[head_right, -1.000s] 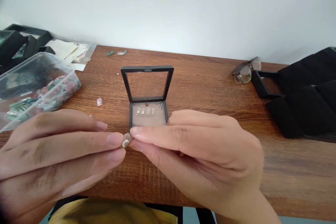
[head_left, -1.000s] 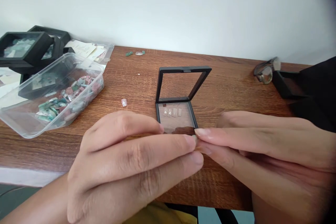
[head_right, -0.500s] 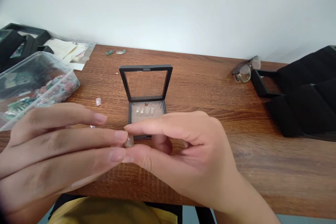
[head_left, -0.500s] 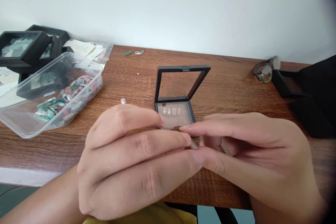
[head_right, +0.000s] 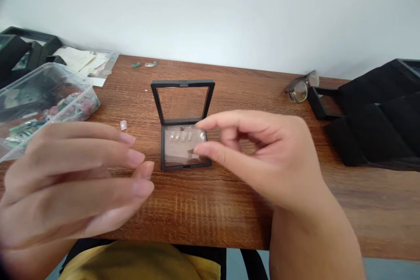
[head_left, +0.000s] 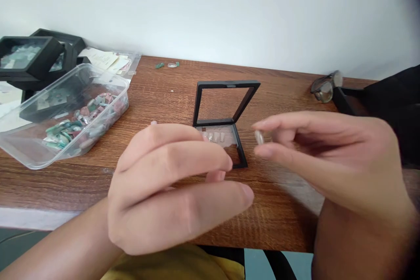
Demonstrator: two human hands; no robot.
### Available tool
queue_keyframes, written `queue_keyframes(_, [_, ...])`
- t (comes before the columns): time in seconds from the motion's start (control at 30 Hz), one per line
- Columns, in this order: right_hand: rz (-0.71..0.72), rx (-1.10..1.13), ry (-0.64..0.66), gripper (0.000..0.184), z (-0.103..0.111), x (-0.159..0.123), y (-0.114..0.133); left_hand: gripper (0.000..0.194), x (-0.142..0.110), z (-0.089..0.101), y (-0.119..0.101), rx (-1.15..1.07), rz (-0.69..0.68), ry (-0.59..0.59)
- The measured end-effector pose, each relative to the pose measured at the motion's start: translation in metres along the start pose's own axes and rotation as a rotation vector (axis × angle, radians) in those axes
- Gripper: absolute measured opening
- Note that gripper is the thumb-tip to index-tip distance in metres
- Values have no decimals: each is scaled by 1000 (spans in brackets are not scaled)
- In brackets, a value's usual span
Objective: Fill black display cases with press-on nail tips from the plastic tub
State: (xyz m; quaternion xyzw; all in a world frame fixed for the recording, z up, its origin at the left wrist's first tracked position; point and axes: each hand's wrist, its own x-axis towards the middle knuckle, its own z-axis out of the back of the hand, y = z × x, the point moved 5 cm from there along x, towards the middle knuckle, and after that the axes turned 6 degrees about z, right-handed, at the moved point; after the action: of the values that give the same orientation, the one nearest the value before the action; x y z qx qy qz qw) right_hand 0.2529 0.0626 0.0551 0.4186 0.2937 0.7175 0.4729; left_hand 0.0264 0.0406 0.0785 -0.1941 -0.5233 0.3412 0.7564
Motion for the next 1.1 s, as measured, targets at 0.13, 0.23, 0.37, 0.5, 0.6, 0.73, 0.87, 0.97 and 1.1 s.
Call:
queue_keyframes(0.13, [-68, -153, 95, 29, 1, 8, -21, 32, -9, 0, 3, 142, -250, -55])
queue_keyframes(0.23, [-179, -130, 280, 40, -10, 11, -36, 27, -10, -8, 7, 104, -260, 4])
queue_keyframes(0.37, [-235, -115, 297, 41, -17, 14, -48, 19, -6, -11, 5, 43, -251, -53])
queue_keyframes(0.5, [-240, -128, 287, 39, -21, 14, -53, 21, -6, -4, 1, 60, -209, -115])
queue_keyframes(0.6, [-252, -127, 277, 40, -23, 13, -52, 24, -9, 0, 0, 55, -189, -137])
queue_keyframes(0.73, [-264, -152, 243, 41, -25, 14, -48, 23, -9, -5, 2, 16, -182, -104])
queue_keyframes(0.87, [-254, -142, 262, 38, -30, 15, -46, 22, -8, -10, 4, -3, -215, -120])
queue_keyframes(0.97, [-249, -131, 273, 40, -31, 14, -48, 19, -7, -10, 3, -12, -245, -99])
queue_keyframes(1.1, [-236, -158, 271, 44, -27, 14, -50, 16, -4, -7, 3, 4, -248, 9])
